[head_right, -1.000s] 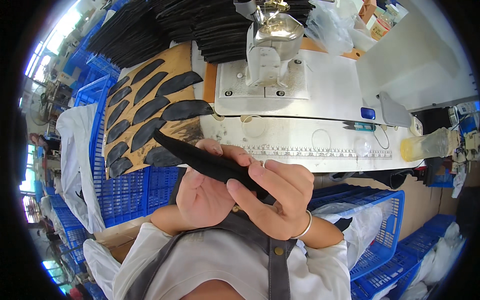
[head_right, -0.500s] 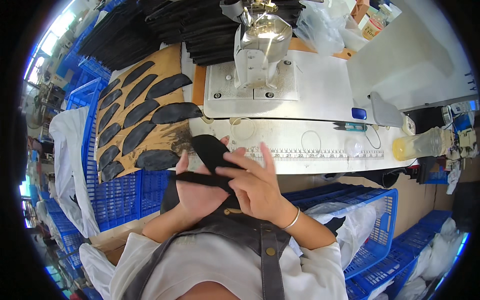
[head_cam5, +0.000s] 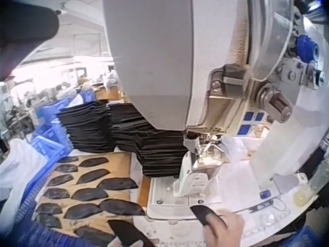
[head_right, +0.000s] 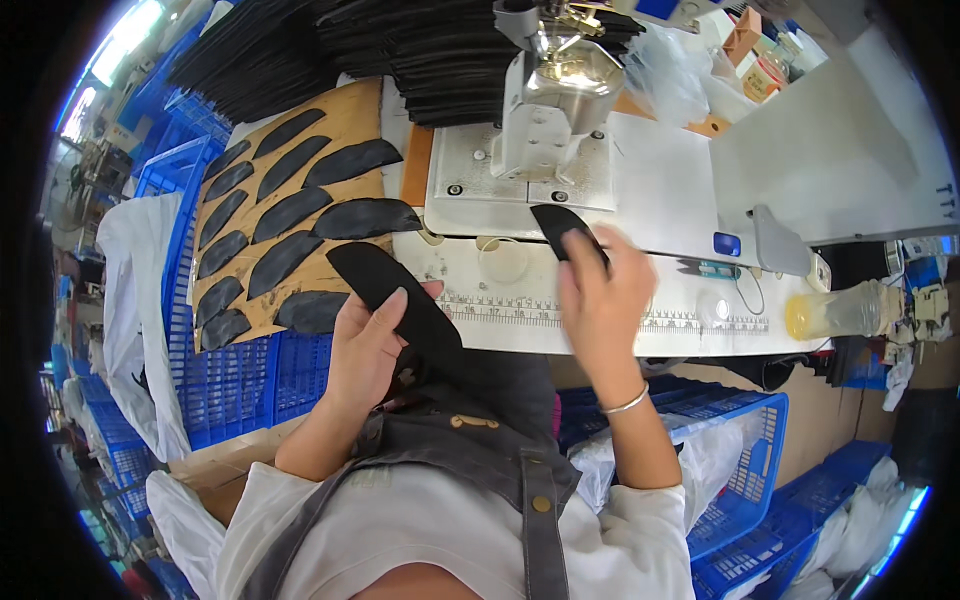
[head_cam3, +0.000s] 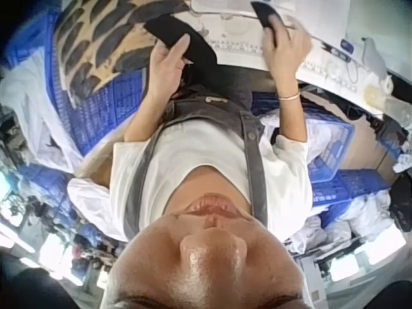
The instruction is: The recorder applies adhesive to small black shoe components and aligns them on a main shoe upper material at a factory workstation.
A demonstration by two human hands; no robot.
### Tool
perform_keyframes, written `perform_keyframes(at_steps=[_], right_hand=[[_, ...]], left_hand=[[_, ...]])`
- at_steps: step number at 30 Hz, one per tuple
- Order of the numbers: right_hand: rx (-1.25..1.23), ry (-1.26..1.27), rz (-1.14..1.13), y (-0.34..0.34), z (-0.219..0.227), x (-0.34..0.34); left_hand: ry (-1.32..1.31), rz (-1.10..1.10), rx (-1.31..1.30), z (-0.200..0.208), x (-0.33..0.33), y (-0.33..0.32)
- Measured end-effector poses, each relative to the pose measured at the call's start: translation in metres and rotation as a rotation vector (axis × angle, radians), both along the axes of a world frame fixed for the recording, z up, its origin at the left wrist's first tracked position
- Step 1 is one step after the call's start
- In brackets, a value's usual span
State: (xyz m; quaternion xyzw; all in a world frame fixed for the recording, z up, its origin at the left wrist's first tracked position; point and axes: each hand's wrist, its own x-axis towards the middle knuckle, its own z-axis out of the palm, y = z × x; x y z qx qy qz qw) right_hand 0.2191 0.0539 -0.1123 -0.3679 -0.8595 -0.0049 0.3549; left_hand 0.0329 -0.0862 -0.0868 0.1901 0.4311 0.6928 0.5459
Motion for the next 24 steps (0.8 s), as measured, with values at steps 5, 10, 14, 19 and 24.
perform_keyframes(at_steps=[5, 10, 14, 19, 24], right_hand=[[-0.114, -0.196, 0.342, -0.021, -0.004, -0.029], [0.004, -0.317, 0.369, -0.012, -0.001, -0.034], [-0.270, -0.191, 0.409, -0.003, 0.001, -0.031], [-1.721, 0.895, 0.602, -0.001, 0.030, -0.024], [-1.803, 1.031, 0.780, -0.005, 0.037, -0.023]], left_hand=[[0.144, 0.033, 0.070, -0.004, 0.003, -0.003], [0.225, 0.044, -0.068, -0.007, -0.001, -0.008], [0.138, -0.005, 0.044, 0.008, 0.003, -0.004], [0.246, 0.024, -0.019, 0.002, 0.005, -0.005], [0.194, -0.009, -0.022, 0.007, 0.005, 0.001]])
